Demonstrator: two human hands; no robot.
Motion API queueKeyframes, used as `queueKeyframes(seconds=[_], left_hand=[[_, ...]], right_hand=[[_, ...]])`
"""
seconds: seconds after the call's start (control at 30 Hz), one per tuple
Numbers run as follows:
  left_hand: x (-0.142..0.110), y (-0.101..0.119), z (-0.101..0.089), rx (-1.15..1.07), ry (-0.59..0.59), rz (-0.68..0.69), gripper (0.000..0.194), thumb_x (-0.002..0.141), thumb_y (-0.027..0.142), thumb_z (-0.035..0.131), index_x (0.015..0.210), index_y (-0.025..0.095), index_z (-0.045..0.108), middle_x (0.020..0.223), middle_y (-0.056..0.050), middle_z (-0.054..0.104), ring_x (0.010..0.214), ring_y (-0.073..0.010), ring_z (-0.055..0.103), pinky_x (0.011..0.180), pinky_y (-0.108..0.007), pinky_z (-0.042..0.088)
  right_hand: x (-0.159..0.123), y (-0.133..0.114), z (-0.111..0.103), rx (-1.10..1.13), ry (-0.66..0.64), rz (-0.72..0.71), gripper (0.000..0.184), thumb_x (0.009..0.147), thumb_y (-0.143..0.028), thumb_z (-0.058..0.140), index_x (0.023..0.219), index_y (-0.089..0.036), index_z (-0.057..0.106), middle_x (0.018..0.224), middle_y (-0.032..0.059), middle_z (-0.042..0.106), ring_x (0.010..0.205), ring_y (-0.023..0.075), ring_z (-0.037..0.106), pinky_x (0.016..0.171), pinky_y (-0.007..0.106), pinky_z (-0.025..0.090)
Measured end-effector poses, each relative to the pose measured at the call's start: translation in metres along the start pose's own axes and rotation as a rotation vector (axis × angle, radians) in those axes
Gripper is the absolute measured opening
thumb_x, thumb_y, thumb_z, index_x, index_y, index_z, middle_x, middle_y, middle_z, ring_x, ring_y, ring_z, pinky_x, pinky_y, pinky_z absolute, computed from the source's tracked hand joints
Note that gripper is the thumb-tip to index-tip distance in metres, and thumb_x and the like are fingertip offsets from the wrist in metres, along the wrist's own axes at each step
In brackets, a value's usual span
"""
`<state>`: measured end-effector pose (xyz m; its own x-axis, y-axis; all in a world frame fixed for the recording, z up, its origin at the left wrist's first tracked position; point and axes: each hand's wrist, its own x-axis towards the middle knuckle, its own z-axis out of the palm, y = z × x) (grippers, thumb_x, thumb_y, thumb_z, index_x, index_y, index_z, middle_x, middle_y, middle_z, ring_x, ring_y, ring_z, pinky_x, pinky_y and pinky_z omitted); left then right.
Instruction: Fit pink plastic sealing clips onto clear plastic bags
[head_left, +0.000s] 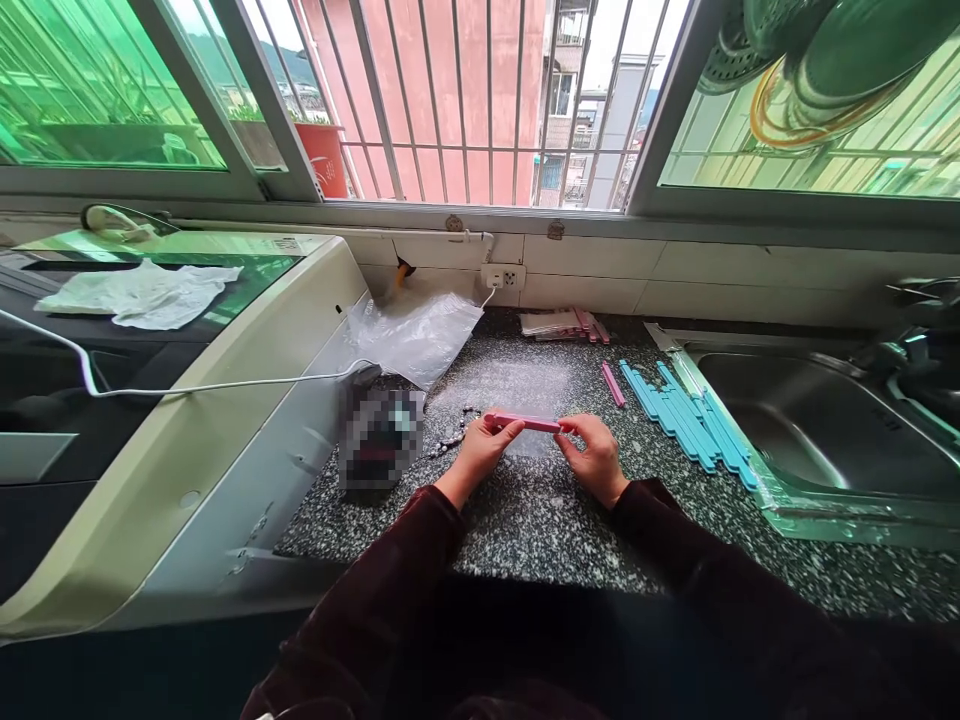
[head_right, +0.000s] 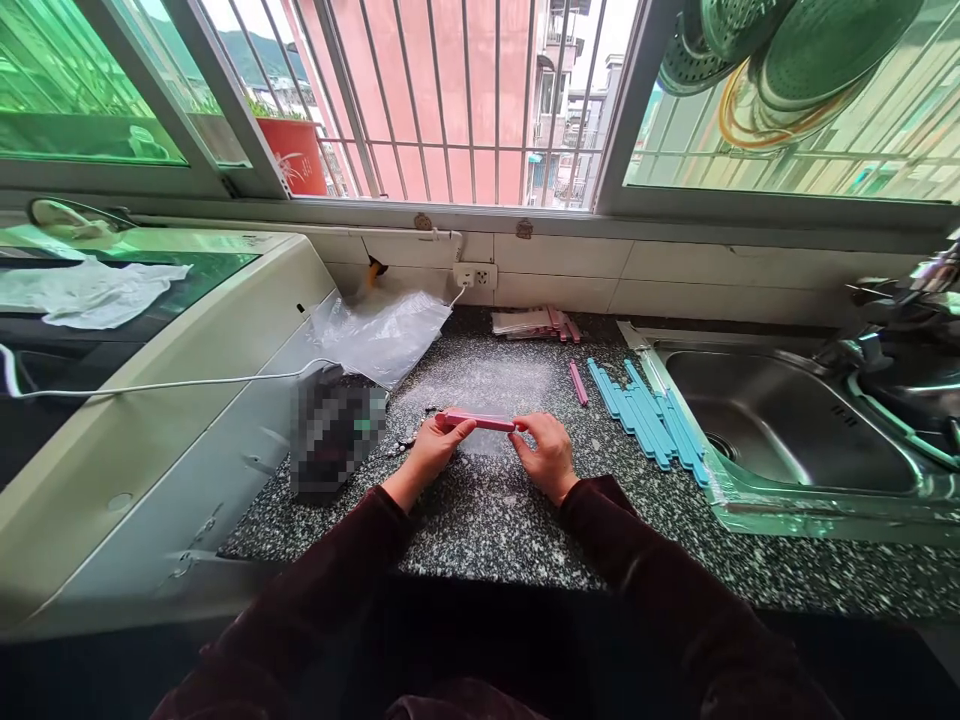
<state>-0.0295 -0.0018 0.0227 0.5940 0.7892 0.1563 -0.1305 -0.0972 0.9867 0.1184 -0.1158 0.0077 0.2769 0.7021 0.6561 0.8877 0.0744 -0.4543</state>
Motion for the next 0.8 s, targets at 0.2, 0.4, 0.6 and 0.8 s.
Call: queueKeyframes(seconds=[0.2,0.4,0.6,0.8], left_hand=[[0.016,0.001,0.003,0.022,-0.097,-0.098,0.049,0.05,0.06,0.068,0.06,0.013,0.061,0.048,0.005,0.046,0.05,-0.0068,0.037,0.051,-0.023,0.03],[0.055,0.009,0.009,0.033,-0.191,-0.192,0.04,0.052,0.051,0.07,0.061,0.013,0.061,0.056,0.0,0.055,0.052,-0.0083,0.044,0.051,-0.022,0.032],[0.103,0.011,0.019,0.044,-0.169,-0.313,0.021,0.061,0.03,0.065,0.056,0.014,0.054,0.058,-0.001,0.058,0.052,-0.0092,0.051,0.053,-0.022,0.037],[0.157,0.003,0.042,0.095,-0.014,-0.293,0.009,0.068,0.013,0.055,0.06,0.013,0.051,0.058,-0.001,0.056,0.048,-0.0083,0.05,0.05,-0.021,0.038]], right_hand=[[0.01,0.003,-0.015,-0.221,-0.102,-0.151,0.015,0.081,-0.032,0.054,0.081,-0.022,0.065,0.077,0.0042,0.067,0.074,0.0181,0.055,0.069,0.031,0.034],[0.038,0.018,-0.02,-0.387,-0.103,-0.207,0.019,0.082,-0.032,0.051,0.075,-0.02,0.064,0.071,0.0049,0.065,0.07,0.0178,0.052,0.066,0.031,0.031],[0.075,0.056,-0.011,-0.481,-0.065,-0.161,0.016,0.079,-0.029,0.053,0.07,-0.019,0.062,0.067,0.0057,0.062,0.068,0.0189,0.051,0.065,0.031,0.03],[0.121,0.092,0.003,-0.629,-0.069,-0.09,0.017,0.075,-0.03,0.055,0.067,-0.017,0.061,0.065,0.0078,0.063,0.067,0.0202,0.052,0.06,0.031,0.028]])
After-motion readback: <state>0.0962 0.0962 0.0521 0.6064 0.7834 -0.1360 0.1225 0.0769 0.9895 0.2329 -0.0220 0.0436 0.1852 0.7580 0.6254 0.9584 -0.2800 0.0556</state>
